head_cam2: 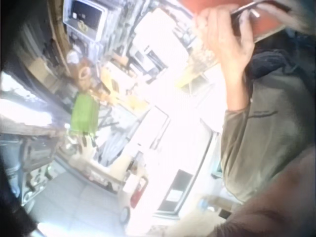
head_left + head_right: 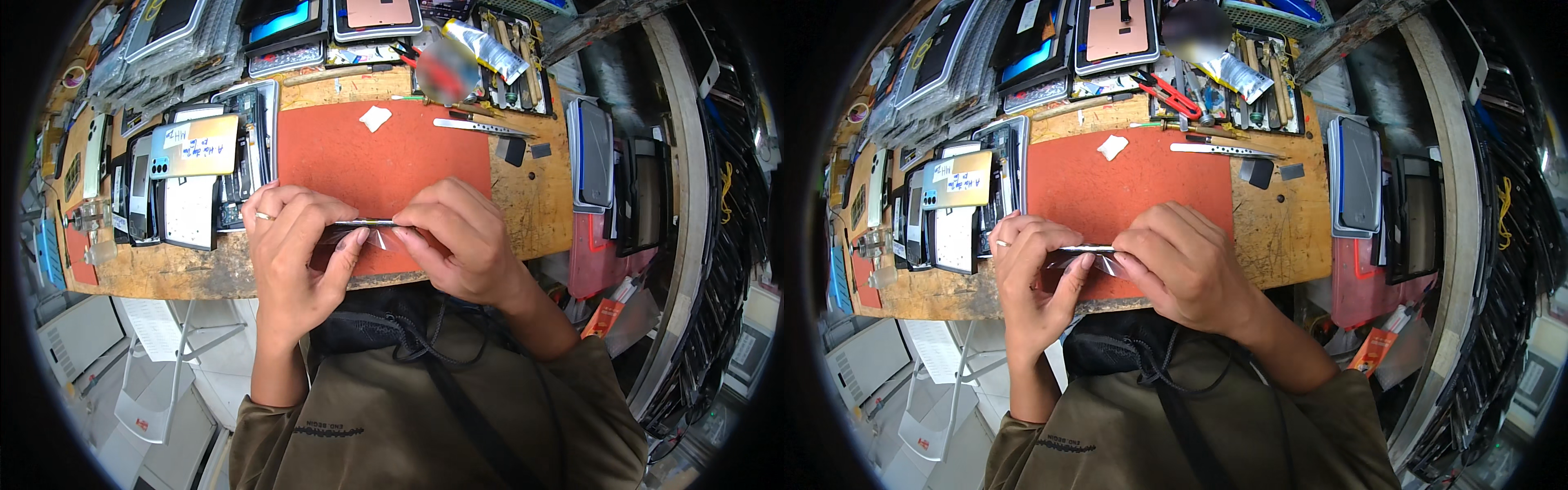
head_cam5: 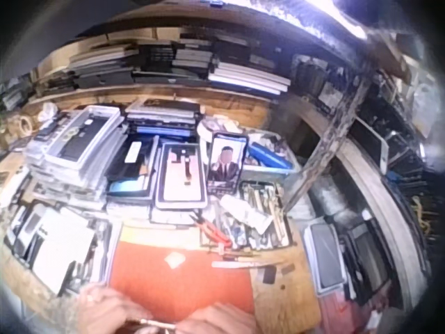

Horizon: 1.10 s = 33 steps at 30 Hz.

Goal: The person disassembles a black Oppo smartphone by prying open the back cover and removing internal components. They use a metal prying tool and a screwdriver to separate the back cover, disconnect ribbon cables, and remove the battery and other parts.

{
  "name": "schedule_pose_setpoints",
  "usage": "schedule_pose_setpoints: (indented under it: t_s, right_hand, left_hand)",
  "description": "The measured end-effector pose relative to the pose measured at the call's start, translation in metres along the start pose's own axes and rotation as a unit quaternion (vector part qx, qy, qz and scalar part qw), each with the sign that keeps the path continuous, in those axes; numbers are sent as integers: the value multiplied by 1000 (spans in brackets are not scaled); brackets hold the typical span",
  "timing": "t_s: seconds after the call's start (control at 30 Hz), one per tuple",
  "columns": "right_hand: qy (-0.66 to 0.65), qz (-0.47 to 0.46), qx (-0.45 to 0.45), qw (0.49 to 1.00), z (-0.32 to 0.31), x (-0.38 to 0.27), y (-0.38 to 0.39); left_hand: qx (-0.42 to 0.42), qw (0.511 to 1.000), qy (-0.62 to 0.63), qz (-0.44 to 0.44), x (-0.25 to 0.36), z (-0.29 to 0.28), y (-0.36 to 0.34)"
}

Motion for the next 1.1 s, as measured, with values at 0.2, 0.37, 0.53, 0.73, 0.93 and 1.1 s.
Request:
schedule_pose_setpoints:
  t_s: [0.2,0.37,0.53,0.73,0.93,1.1]
  right_hand:
    - [-75,67,6,995,4,14,4]
    - [-217,158,-20,963,3,38,12]
    - [-237,204,-33,949,6,52,11]
    - [-215,241,-108,940,27,56,-20]
    - [-194,306,-126,924,50,75,-34]
    - [-309,272,41,910,24,83,-29]
  left_hand:
    - [9,1000,-1,4,0,2,-3]
    - [13,1000,-3,-13,-4,4,-2]
    - [2,1000,-9,-6,-7,7,-7]
    - [-8,1000,-23,-7,-11,10,-7]
    - [7,1000,-8,-12,-11,11,-6]
    - [17,999,-1,-31,-18,15,-10]
Point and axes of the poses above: each hand's wrist, its own y-axis away from the middle knuckle, its own z-axis out of the palm, x = y × z, the point moved 8 cm from there along -y, towards the middle knuckle, and after that the axes turned 2 degrees about -z, right-handed, at the moved point
